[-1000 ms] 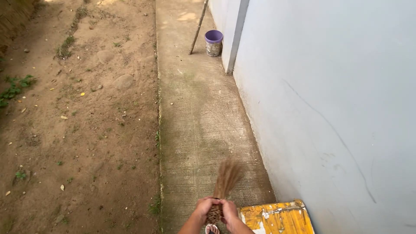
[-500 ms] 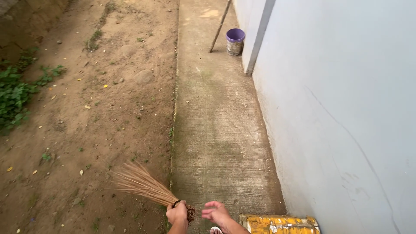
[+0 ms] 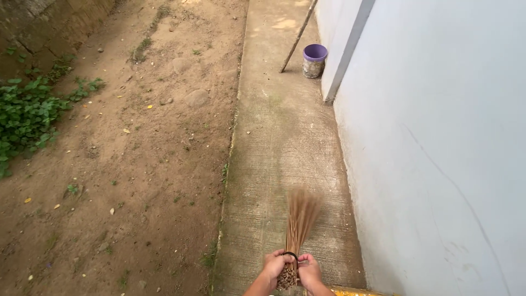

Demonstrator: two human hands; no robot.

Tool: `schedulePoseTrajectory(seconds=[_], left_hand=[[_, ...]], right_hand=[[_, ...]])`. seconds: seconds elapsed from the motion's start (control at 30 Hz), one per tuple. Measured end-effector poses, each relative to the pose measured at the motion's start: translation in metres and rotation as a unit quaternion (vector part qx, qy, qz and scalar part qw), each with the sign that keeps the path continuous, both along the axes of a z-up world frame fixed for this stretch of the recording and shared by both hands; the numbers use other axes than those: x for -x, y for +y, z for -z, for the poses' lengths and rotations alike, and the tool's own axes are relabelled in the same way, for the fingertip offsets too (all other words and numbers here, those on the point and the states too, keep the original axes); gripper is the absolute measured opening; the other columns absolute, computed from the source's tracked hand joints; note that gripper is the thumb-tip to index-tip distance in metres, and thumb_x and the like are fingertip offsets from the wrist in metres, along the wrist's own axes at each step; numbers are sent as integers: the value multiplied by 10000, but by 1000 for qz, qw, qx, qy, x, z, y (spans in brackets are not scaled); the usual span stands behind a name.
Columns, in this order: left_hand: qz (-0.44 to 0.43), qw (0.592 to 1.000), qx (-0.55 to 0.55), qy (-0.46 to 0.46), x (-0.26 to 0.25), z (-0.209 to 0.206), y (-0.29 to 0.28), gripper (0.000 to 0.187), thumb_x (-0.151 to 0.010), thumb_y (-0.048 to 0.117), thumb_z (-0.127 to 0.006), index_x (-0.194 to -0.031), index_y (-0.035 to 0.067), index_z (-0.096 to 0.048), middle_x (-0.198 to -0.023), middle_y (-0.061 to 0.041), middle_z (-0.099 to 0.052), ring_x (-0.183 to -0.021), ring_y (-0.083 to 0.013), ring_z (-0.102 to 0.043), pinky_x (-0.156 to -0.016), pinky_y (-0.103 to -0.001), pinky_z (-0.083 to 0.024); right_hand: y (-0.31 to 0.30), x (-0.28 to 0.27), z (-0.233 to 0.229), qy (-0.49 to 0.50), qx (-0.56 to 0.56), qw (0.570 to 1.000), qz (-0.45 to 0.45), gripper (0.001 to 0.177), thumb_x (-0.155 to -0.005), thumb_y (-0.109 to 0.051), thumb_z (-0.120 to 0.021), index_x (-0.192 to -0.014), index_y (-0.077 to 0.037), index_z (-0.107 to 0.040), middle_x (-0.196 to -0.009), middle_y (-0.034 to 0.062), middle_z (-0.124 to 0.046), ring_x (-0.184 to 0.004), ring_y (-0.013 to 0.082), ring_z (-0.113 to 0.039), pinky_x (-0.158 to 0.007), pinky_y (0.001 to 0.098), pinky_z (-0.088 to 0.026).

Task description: The recorder uses a handheld stick broom to sweep a concrete path outdoors.

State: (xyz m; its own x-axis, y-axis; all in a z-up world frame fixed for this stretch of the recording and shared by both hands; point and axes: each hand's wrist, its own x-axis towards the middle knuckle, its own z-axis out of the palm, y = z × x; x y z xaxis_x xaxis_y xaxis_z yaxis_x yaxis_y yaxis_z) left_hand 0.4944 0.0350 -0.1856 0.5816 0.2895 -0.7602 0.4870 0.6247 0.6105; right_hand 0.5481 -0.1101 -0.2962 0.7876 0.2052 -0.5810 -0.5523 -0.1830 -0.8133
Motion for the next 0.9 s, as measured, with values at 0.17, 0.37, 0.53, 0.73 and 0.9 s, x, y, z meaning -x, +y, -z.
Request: schedulePoseTrajectory(seconds=[0.17,0.37,0.53,0.73,0.9], left_hand=[[71,996,51,14,-8,38,16,402,-768,17,-767,-1162,-33,-704,-1006,-178,-781,-843,-276,-763,-782,-410,-632],[-91,987,-3,133,14,54,61,169,-762,16,-754,-923,-36,-759,-837,-184,-745,-689,-321,-707,-629,-472,-583],[-205,964,-59,159,27,60,79,280,-749,13,-788,-1017,-61,-759,-877,-180,-750,-718,-310,-701,-644,-441,-564],[-202,969,-65,125,17,20,50,733,-775,28,-754,-1423,100,-419,-1023,-160,-683,-807,-299,-709,-740,-479,-597],[-138,984,104,35,16,-5,47,682,-766,70,-646,-1381,160,-365,-969,-207,-610,-698,-343,-661,-591,-549,-581]], right_hand=[[16,6,-73,168,46,983,56,227,-965,32,-494,-1136,-115,-475,-913,196,-672,-828,436,-715,-654,574,-614],[39,24,-78,253,-29,958,-134,400,-1023,-250,-497,-1422,-228,-489,-1323,186,-663,-1208,399,-673,-1005,548,-552],[65,28,-120,233,-70,939,-244,504,-1008,-404,-535,-1479,-228,-559,-1455,81,-622,-1272,335,-620,-1043,509,-529],[50,5,-121,186,1,955,-233,423,-1010,-456,-546,-1340,-227,-680,-1361,42,-635,-1117,217,-675,-984,407,-560],[46,-4,-108,170,-11,981,-93,318,-969,-402,-606,-1091,-120,-688,-1081,51,-698,-908,167,-648,-818,357,-532]])
